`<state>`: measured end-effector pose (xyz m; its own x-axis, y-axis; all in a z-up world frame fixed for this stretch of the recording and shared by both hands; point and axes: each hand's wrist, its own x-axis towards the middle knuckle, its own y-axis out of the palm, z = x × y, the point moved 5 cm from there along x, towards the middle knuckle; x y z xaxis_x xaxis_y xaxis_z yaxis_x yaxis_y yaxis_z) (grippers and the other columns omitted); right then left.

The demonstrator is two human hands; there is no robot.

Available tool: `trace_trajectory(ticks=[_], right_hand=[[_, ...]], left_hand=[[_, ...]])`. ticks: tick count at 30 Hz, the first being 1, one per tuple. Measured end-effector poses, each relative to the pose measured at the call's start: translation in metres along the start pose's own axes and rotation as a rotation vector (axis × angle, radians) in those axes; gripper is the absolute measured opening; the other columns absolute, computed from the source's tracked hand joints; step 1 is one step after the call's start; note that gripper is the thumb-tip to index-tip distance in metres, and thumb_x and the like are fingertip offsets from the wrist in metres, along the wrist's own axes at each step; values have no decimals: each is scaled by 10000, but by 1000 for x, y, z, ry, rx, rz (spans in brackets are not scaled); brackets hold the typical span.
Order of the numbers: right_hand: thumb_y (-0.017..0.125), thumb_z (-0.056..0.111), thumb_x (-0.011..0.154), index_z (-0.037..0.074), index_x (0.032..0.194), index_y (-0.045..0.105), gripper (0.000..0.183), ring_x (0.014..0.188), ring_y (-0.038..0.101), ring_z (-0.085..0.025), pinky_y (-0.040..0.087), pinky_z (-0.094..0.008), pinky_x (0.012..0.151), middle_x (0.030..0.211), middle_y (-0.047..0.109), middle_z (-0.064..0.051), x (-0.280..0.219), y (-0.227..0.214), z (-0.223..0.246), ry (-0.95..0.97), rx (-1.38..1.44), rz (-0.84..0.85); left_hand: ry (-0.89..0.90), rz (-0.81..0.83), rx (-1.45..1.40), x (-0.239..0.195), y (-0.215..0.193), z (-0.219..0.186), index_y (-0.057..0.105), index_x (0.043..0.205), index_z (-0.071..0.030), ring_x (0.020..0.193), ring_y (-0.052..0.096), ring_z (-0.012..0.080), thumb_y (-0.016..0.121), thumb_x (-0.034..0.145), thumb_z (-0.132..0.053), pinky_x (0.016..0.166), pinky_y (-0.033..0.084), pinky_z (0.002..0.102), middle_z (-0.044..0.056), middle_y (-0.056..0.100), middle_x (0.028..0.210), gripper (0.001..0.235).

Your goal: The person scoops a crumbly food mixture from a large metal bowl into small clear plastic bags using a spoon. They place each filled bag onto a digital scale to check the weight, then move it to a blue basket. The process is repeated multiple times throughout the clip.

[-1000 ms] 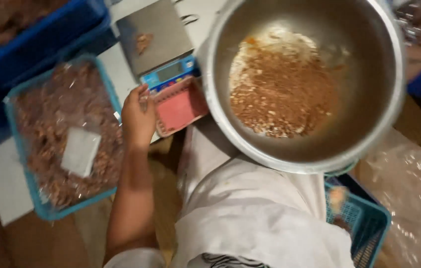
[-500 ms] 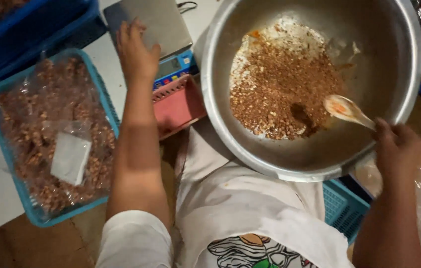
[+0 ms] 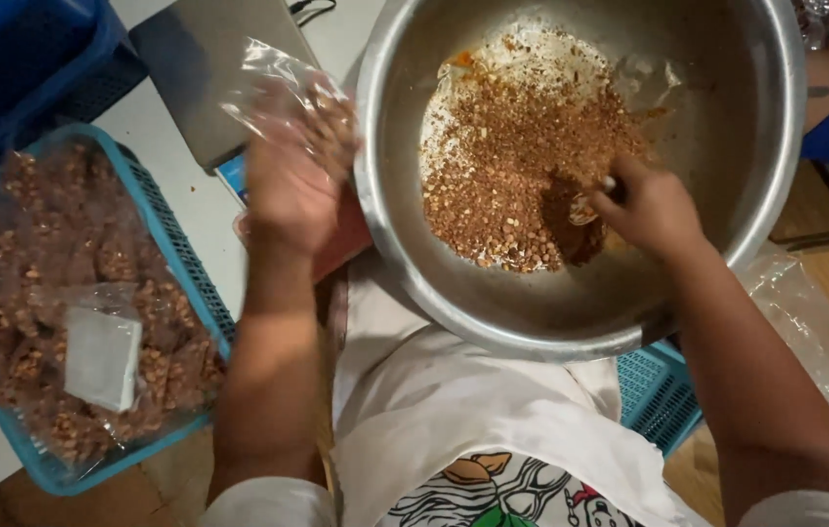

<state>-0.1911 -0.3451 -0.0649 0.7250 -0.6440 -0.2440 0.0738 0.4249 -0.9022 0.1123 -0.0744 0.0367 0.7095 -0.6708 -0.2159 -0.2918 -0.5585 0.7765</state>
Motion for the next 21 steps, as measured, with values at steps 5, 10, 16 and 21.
trace_trajectory(ticks=[5, 10, 16, 21], right_hand=[[617, 331, 1050, 25, 1057, 558, 312, 728, 693, -491, 546, -568, 622, 812, 673, -264, 18, 11, 22, -182, -91, -22], [519, 321, 1100, 7, 1080, 570, 319, 716, 730, -470, 591, -552, 640, 784, 687, -271, 12, 9, 39, -283, -345, 44], [504, 336, 994, 130, 1076, 612, 247, 669, 751, -341, 609, -472, 596, 740, 727, -140, 19, 79, 40, -470, -524, 134], [536, 291, 932, 101, 1056, 653, 255, 636, 745, -350, 571, -531, 525, 733, 745, -125, 28, 104, 66, -563, -544, 210]], left_hand=[[109, 409, 551, -44, 19, 53, 460, 1484, -64, 970, 700, 200, 753, 900, 60, 793, 649, 321, 178, 675, 1100, 665], [118, 447, 543, -58, -10, 77, 480, 1471, -134, 1238, 650, 317, 683, 945, 117, 1004, 591, 390, 216, 522, 1513, 617], [0, 427, 607, -65, -5, 71, 431, 1517, -23, 1037, 712, 156, 705, 935, 66, 846, 654, 277, 214, 704, 1276, 650], [-18, 383, 662, -69, -6, 61, 479, 1493, -71, 1028, 701, 122, 718, 941, 33, 867, 649, 269, 155, 698, 1298, 611]])
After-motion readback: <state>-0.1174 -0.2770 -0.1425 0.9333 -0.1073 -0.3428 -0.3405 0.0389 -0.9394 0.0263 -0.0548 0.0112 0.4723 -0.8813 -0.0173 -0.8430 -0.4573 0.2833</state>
